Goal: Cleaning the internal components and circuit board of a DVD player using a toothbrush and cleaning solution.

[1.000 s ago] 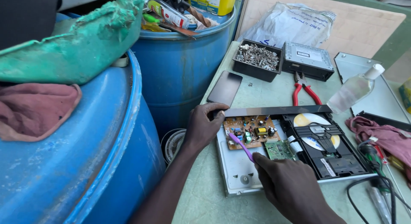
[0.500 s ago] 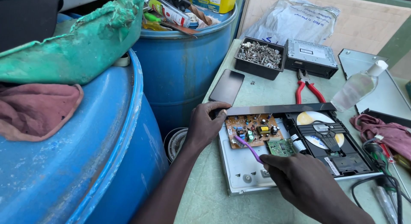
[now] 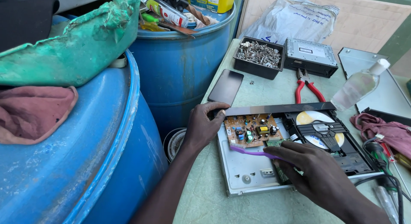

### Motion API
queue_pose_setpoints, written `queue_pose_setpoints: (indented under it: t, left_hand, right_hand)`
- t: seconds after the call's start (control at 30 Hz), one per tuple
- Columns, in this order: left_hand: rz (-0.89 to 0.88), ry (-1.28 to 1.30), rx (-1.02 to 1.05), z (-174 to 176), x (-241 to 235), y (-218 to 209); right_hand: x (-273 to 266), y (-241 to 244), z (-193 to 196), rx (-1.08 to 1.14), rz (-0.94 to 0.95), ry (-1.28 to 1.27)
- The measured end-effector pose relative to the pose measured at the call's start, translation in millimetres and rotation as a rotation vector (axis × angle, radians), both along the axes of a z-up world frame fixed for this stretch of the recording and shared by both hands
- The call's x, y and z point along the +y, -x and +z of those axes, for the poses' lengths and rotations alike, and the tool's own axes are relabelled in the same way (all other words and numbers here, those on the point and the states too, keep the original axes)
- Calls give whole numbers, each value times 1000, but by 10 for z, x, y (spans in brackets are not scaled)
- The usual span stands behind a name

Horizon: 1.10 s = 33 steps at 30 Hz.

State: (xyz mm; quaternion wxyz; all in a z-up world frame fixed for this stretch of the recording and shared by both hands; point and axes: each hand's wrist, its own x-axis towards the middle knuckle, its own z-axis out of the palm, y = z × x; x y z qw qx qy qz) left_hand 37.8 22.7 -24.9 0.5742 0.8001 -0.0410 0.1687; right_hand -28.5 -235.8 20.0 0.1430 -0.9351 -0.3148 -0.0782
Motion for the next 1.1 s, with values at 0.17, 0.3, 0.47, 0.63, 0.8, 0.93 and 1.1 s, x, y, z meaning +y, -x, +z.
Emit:
queue_pose_setpoints:
  t: [0.17, 0.3, 0.47, 0.63, 0.8, 0.93, 1.1]
  left_hand:
    - [-5, -5, -16, 3, -3, -9]
    - [-1, 0, 3, 1, 14, -6]
    - [1, -10, -13, -1, -3, 7]
    - [-5, -6, -24, -18, 11, -6]
    - [1, -11, -36, -7, 8, -4]
    - [4, -16, -34, -9, 12, -1]
    - [-4, 3, -30, -9, 1, -25]
  right_hand:
    - [15, -95, -68, -91, 2, -7]
    - [-23, -107, -83, -120, 2, -36]
    - [48, -151, -103, -111, -40, -47]
    - [55, -193, -78, -117, -67, -33]
    - [118, -189, -51, -155, -104, -37]
    - [-30, -317, -87, -198, -80, 9]
    - [60, -424, -145, -221, 49, -33]
